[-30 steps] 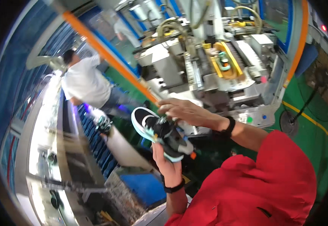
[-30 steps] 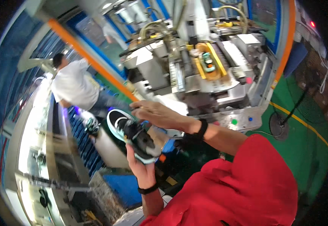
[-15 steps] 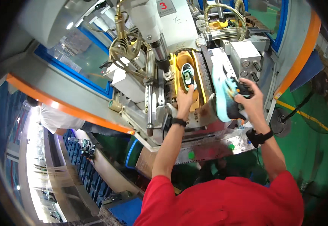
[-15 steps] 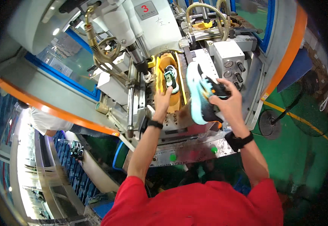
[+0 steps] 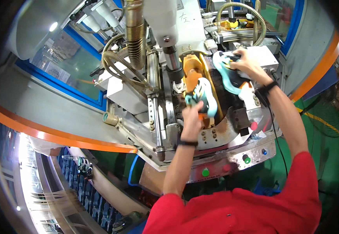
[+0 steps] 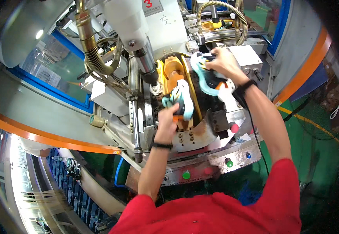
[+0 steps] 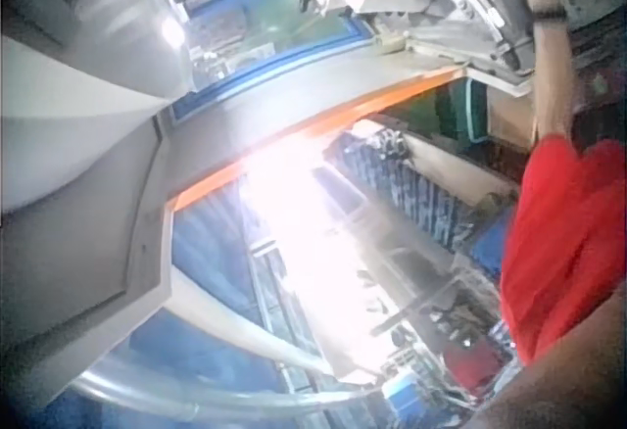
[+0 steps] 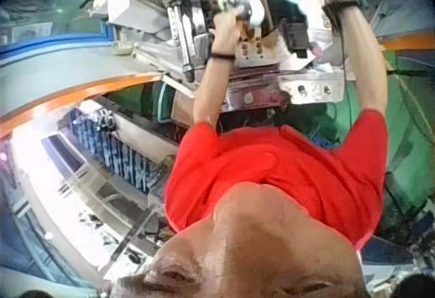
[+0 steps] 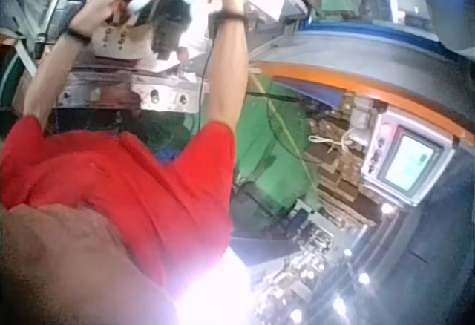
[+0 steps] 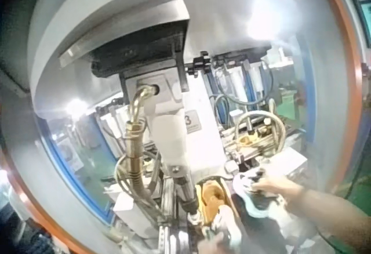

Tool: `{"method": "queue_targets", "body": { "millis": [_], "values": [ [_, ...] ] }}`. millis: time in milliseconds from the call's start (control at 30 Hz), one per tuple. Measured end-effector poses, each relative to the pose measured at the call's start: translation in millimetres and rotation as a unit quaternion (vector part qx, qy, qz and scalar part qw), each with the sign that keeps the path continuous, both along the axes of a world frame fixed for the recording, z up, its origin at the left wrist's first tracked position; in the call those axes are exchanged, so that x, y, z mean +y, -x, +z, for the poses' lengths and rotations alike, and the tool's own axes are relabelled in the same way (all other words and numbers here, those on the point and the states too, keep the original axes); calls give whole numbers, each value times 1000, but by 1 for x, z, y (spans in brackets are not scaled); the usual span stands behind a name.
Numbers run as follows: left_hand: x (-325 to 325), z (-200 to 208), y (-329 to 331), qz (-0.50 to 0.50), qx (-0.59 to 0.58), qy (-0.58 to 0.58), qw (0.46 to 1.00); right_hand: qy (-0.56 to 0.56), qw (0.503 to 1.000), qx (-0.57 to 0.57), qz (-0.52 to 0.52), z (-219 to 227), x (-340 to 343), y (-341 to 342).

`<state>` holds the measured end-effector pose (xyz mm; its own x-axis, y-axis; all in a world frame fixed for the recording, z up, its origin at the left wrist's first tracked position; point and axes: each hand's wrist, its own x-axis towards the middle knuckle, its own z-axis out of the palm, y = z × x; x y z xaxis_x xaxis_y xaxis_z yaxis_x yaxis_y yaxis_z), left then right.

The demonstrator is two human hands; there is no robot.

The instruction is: Transferring shoes from a manufacturing machine to a conveyor belt on a production line.

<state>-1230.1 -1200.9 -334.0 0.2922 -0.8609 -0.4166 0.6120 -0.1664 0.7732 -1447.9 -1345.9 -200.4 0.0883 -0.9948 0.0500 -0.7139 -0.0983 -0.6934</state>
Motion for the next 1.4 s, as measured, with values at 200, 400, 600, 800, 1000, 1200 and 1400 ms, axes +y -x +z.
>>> {"method": "queue_targets", "body": {
  "millis": [200,400,600,800,1000,1200,1400],
  "values": [
    [210,89,-17,-6,-4,-3,1000,-24,989,86,116,-79,-41,-133],
    [356,126,-31,209,-142,-60,966,65,984,162,38,-154,-17,-197],
    [434,103,-14,418,-102,-64,901,207,964,46,161,-111,86,-169],
    [437,87,5,441,-37,-65,894,121,914,-48,384,-151,312,-121],
    [436,91,33,416,-39,-75,906,12,881,12,472,-285,336,-110],
    [440,85,40,443,-26,-79,892,23,920,-53,387,-220,326,-111],
    [452,69,36,429,-26,-51,901,360,882,-282,114,51,150,-124]
  ]
}}
